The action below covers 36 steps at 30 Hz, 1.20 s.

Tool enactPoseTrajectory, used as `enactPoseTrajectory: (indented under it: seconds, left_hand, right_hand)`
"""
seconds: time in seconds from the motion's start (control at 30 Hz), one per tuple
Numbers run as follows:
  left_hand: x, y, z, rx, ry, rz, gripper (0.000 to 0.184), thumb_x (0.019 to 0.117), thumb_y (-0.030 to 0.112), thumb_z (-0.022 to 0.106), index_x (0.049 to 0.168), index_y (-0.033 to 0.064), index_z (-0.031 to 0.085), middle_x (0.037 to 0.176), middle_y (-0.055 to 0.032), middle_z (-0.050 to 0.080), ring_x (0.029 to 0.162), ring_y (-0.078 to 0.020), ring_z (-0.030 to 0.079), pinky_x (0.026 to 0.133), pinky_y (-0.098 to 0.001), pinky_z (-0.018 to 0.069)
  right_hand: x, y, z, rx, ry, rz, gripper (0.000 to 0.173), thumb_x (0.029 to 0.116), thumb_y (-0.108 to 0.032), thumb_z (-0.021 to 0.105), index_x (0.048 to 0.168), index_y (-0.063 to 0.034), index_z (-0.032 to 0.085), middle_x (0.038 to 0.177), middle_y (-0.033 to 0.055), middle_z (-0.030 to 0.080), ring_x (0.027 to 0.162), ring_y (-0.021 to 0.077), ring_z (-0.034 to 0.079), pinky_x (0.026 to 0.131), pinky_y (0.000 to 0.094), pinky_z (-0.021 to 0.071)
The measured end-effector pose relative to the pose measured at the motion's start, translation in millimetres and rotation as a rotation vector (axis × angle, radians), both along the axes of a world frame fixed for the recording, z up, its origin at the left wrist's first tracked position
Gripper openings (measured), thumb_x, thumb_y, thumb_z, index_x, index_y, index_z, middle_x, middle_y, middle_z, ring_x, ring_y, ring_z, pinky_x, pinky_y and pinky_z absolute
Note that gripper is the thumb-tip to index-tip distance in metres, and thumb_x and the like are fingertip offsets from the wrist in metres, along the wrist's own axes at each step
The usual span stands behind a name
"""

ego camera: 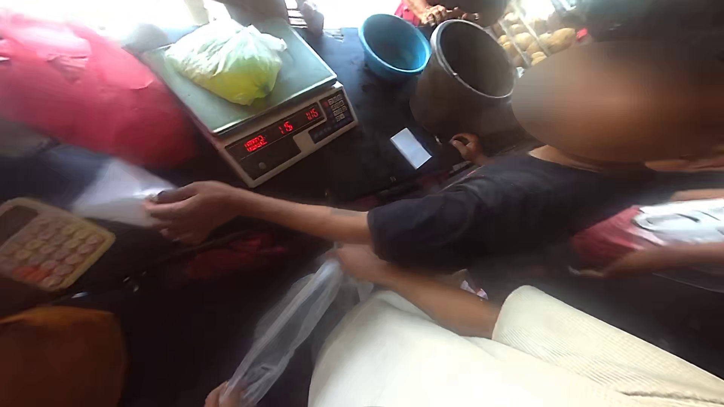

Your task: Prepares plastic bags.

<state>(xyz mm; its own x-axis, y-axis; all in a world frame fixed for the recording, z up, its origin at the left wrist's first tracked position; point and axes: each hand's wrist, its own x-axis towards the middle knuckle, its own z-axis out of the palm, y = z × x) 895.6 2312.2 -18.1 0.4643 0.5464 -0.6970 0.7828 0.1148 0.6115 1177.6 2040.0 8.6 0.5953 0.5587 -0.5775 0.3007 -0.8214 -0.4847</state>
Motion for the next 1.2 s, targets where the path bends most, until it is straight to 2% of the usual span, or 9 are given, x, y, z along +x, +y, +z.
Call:
enactPoseTrajectory:
  seconds: [0.1,0.2,0.33,0.4,0.53,0.8,0.93,1.03,1.2]
  left_hand:
    - [39,-39,34,-0.077,-0.507,0.225,0.033,0.0974,0.006,0.053,0.129,-0.0041,0.052,0.102,-0.0064,0.070,0.086,-0.0131,0.070,0.078,-0.0360,0.0623]
    - [73,-78,105,0.068,-0.915,-0.135,0.061,0.0974,0.019,0.056,0.150,-0.0043,0.035,0.145,-0.0058,0.054,0.126,-0.0080,0.057,0.107,-0.0301,0.0502]
    - [18,-101,68,0.551,-0.642,-0.380,0.062,0.0994,0.017,0.056,0.149,-0.0118,0.034,0.153,-0.0273,0.039,0.144,-0.0270,0.041,0.120,-0.0400,0.0367]
    - [-49,-107,16,0.577,-0.189,-0.462,0.052,0.0920,0.002,0.065,0.139,-0.0121,0.050,0.144,-0.0390,0.044,0.135,-0.0500,0.046,0.114,-0.0593,0.0396]
    - [-109,-139,30,0.337,0.222,-0.474,0.055,0.0932,0.004,0.064,0.145,-0.0021,0.046,0.122,-0.0266,0.064,0.110,-0.0415,0.065,0.096,-0.0586,0.0528]
    - [49,-154,176,-0.014,-0.924,0.187,0.020,0.1068,0.016,0.043,0.124,0.0143,0.053,0.076,0.0074,0.062,0.062,-0.0063,0.062,0.063,-0.0261,0.0594]
    - [33,-172,189,0.787,-0.883,-0.532,0.022,0.1060,0.021,0.053,0.113,0.0065,0.067,0.102,-0.0024,0.074,0.084,-0.0109,0.071,0.078,-0.0289,0.0600]
    - [-24,-154,95,0.398,-0.154,-1.173,0.026,0.1052,0.023,0.054,0.119,0.0152,0.075,0.107,-0.0058,0.076,0.091,-0.0192,0.072,0.086,-0.0490,0.0582]
    - [-35,-121,86,-0.014,-0.491,-0.088,0.022,0.1032,0.009,0.046,0.119,0.0022,0.059,0.083,0.0019,0.071,0.055,-0.0023,0.058,0.050,-0.0181,0.0516]
  right_hand:
    - [-19,36,29,0.407,0.121,0.080,0.048,0.0944,0.005,0.054,0.139,-0.0118,0.064,0.132,0.0151,0.067,0.125,0.0322,0.062,0.108,0.0566,0.0457]
    - [-50,59,108,0.870,-0.109,0.270,0.058,0.0855,0.012,0.059,0.140,-0.0074,0.063,0.116,0.0184,0.070,0.094,0.0315,0.070,0.080,0.0505,0.0580]
    - [-74,3,78,0.910,-0.403,0.247,0.047,0.0884,0.001,0.067,0.133,-0.0135,0.068,0.113,0.0167,0.072,0.075,0.0278,0.072,0.058,0.0455,0.0596]
    - [-85,-63,2,0.428,-0.196,0.285,0.049,0.0945,-0.005,0.060,0.138,-0.0268,0.063,0.118,0.0173,0.070,0.089,0.0398,0.071,0.072,0.0618,0.0568]
    - [-119,-164,-63,-0.023,0.220,0.149,0.070,0.0958,-0.008,0.057,0.159,-0.0303,0.037,0.120,0.0226,0.070,0.107,0.0464,0.067,0.090,0.0690,0.0508]
    - [-105,-139,9,0.415,-0.273,-0.277,0.040,0.0948,-0.008,0.057,0.132,-0.0165,0.070,0.116,0.0159,0.071,0.103,0.0352,0.070,0.085,0.0585,0.0562]
    - [-95,-173,10,0.696,-0.595,-0.215,0.038,0.0947,-0.007,0.056,0.129,-0.0118,0.072,0.101,0.0147,0.072,0.081,0.0292,0.071,0.067,0.0484,0.0588]
    - [-109,-214,-19,0.179,0.063,0.033,0.050,0.1003,-0.017,0.057,0.150,-0.0264,0.054,0.123,0.0208,0.069,0.112,0.0428,0.066,0.095,0.0673,0.0490]
    - [-119,-256,19,0.624,0.294,-0.479,0.045,0.1041,-0.023,0.058,0.147,-0.0108,0.052,0.105,0.0139,0.070,0.077,0.0172,0.065,0.072,0.0356,0.0567]
